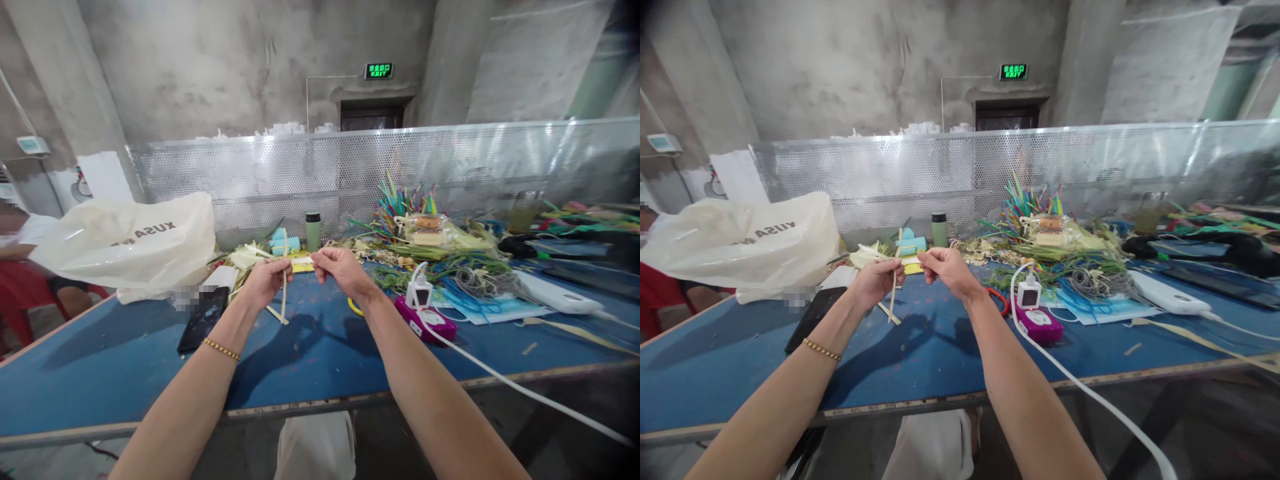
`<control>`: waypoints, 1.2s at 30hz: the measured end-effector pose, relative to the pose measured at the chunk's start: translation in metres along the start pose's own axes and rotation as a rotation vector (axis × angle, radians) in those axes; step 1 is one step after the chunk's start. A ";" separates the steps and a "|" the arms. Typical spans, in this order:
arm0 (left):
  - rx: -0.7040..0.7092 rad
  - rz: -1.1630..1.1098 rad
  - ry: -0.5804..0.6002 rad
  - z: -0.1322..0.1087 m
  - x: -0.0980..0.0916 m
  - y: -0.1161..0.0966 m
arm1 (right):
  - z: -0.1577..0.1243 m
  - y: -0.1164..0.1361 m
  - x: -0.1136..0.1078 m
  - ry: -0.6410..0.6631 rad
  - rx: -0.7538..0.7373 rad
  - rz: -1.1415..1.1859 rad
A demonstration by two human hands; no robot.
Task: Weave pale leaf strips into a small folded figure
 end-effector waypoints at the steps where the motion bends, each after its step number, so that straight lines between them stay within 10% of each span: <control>1: -0.026 -0.007 -0.006 0.000 0.000 0.001 | -0.001 0.001 0.001 0.022 -0.007 0.018; 7: -0.127 -0.030 -0.015 -0.003 0.006 0.001 | -0.005 0.009 0.000 0.085 0.008 0.123; 13: -0.037 0.088 -0.178 0.006 -0.009 0.001 | 0.003 0.015 -0.021 -0.209 -0.049 0.179; 17: 0.180 0.292 -0.173 0.005 -0.008 0.000 | 0.008 0.006 -0.014 -0.273 -0.141 -0.180; 20: 0.277 0.440 -0.134 0.000 -0.001 0.001 | 0.006 -0.001 0.005 -0.068 -0.234 -0.450; 30: 0.191 0.318 0.050 0.001 -0.004 0.000 | 0.002 -0.003 0.007 0.040 -0.078 -0.382; 36: 0.086 0.286 0.023 0.001 -0.004 0.003 | 0.005 -0.006 0.002 -0.155 -0.335 -0.831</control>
Point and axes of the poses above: each hand's wrist, its own z-axis towards the middle knuckle, its own x-axis out of the palm, y = z × x, the point moved 2 cm from there along z, towards the middle knuckle, and after that the axes turned 13 degrees about -y, right-handed, at the moved point
